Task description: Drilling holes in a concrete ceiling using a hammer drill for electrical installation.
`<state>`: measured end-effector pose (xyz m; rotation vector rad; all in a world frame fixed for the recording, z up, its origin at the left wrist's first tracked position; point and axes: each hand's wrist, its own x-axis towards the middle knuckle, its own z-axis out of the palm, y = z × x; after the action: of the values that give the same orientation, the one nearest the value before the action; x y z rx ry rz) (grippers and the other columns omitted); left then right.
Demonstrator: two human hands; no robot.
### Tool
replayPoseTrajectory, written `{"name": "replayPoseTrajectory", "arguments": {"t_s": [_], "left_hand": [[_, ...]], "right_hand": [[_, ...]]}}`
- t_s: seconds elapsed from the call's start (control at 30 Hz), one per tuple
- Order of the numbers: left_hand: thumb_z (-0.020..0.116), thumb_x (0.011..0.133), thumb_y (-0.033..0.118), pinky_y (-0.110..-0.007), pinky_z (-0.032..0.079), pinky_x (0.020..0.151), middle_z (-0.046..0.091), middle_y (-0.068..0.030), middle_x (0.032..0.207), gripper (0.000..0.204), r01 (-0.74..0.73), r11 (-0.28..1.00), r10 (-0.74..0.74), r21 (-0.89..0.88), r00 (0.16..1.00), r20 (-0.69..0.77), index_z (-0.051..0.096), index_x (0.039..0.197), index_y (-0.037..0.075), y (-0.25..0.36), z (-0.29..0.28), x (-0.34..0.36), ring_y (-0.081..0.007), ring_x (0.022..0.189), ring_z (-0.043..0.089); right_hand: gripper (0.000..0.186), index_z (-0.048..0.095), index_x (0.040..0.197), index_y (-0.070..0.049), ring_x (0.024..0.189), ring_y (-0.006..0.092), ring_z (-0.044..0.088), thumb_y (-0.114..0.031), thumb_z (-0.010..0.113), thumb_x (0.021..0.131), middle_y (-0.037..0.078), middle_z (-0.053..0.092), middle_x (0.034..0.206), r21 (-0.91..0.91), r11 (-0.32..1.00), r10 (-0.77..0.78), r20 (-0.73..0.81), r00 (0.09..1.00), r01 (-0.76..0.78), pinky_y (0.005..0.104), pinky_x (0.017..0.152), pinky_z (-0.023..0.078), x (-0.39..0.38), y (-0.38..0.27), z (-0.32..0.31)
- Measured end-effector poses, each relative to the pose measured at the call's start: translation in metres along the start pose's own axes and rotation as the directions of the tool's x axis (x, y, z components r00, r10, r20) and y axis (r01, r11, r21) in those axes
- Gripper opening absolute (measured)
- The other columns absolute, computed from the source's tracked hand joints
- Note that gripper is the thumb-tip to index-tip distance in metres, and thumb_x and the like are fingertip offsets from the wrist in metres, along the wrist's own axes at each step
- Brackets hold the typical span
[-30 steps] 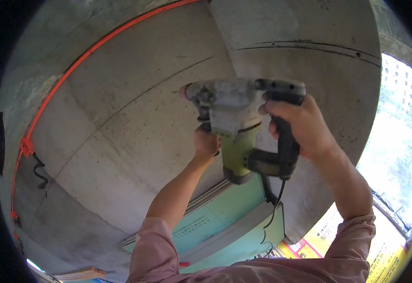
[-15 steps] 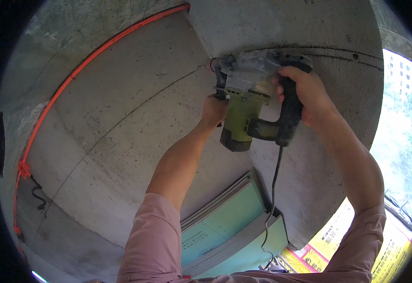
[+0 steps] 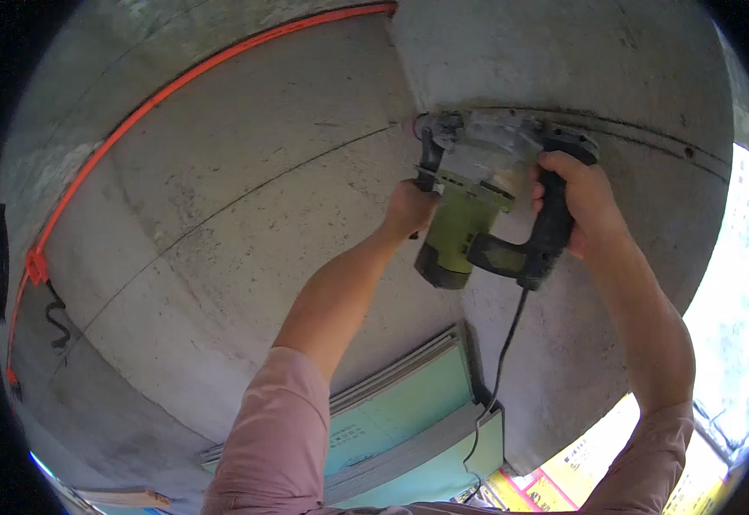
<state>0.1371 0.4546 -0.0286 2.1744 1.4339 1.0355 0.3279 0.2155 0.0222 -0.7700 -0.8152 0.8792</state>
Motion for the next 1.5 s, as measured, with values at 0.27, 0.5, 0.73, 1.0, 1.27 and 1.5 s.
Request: {"name": "replayPoseTrajectory", "arguments": {"t_s": [0.27, 0.5, 0.73, 1.0, 1.27, 1.5], "left_hand": [[0.066, 0.076, 0.024, -0.045, 0.055, 0.082, 0.072, -0.0199, 0.096, 0.033, 0.021, 0.996, -0.022, -0.091, 1.000, -0.008, 0.071, 0.103, 0.005, 0.014, -0.008, -0.021, -0.0352, 0.095, 0.070], [0.068, 0.076, 0.026, -0.043, 0.055, 0.070, 0.071, -0.0155, 0.077, 0.028, -0.072, 0.997, 0.070, -0.027, 0.995, -0.070, 0.070, 0.092, 0.004, 0.005, -0.011, -0.017, -0.0305, 0.074, 0.071], [0.067, 0.077, 0.027, -0.045, 0.054, 0.083, 0.072, -0.0209, 0.099, 0.034, -0.008, 0.990, 0.013, -0.141, 0.999, 0.040, 0.071, 0.102, 0.005, -0.002, -0.008, -0.009, -0.0373, 0.098, 0.069], [0.071, 0.076, 0.031, -0.047, 0.053, 0.086, 0.070, -0.0228, 0.105, 0.042, -0.170, 0.975, 0.158, -0.147, 0.984, -0.087, 0.069, 0.108, 0.004, -0.001, 0.016, -0.002, -0.0388, 0.101, 0.067], [0.073, 0.076, 0.022, -0.046, 0.053, 0.082, 0.071, -0.0225, 0.101, 0.030, -0.099, 0.937, 0.038, -0.334, 0.982, -0.186, 0.070, 0.098, 0.002, 0.001, 0.051, 0.030, -0.0405, 0.100, 0.067], [0.067, 0.081, 0.017, -0.048, 0.052, 0.074, 0.070, -0.0253, 0.090, 0.022, -0.207, 0.902, 0.082, -0.379, 0.944, -0.320, 0.068, 0.089, -0.003, -0.029, 0.054, 0.060, -0.0443, 0.091, 0.067]], "right_hand": [[0.013, 0.058, 0.088, -0.004, 0.059, 0.0124, 0.056, -0.017, 0.061, 0.090, 0.005, 0.059, 0.076, -0.094, 0.996, 0.006, -0.022, 1.000, -0.008, 0.0276, 0.052, 0.050, -0.007, -0.009, 0.007], [0.013, 0.056, 0.093, -0.004, 0.059, 0.0125, 0.055, -0.016, 0.060, 0.089, 0.005, 0.059, 0.079, 0.000, 0.999, 0.033, -0.080, 0.996, -0.034, 0.0275, 0.050, 0.050, -0.009, 0.001, 0.010], [0.013, 0.056, 0.089, -0.006, 0.058, 0.0112, 0.054, -0.017, 0.061, 0.088, 0.004, 0.059, 0.078, -0.089, 0.996, 0.001, -0.095, 0.995, -0.009, 0.0268, 0.050, 0.049, -0.016, -0.002, 0.029], [0.014, 0.058, 0.089, -0.003, 0.057, 0.0154, 0.055, -0.015, 0.064, 0.086, 0.007, 0.060, 0.077, -0.172, 0.980, -0.122, -0.107, 0.987, 0.103, 0.0313, 0.050, 0.047, -0.017, 0.000, 0.034], [0.013, 0.060, 0.079, -0.003, 0.057, 0.0156, 0.055, -0.013, 0.065, 0.083, 0.006, 0.059, 0.071, -0.289, 0.946, -0.165, -0.045, 0.985, 0.145, 0.0318, 0.050, 0.045, -0.019, -0.005, 0.050], [0.016, 0.061, 0.073, 0.000, 0.056, 0.0168, 0.053, -0.012, 0.065, 0.082, 0.007, 0.056, 0.066, -0.124, 0.988, -0.093, -0.030, 0.995, 0.089, 0.0327, 0.051, 0.045, -0.013, 0.005, 0.037]]}}
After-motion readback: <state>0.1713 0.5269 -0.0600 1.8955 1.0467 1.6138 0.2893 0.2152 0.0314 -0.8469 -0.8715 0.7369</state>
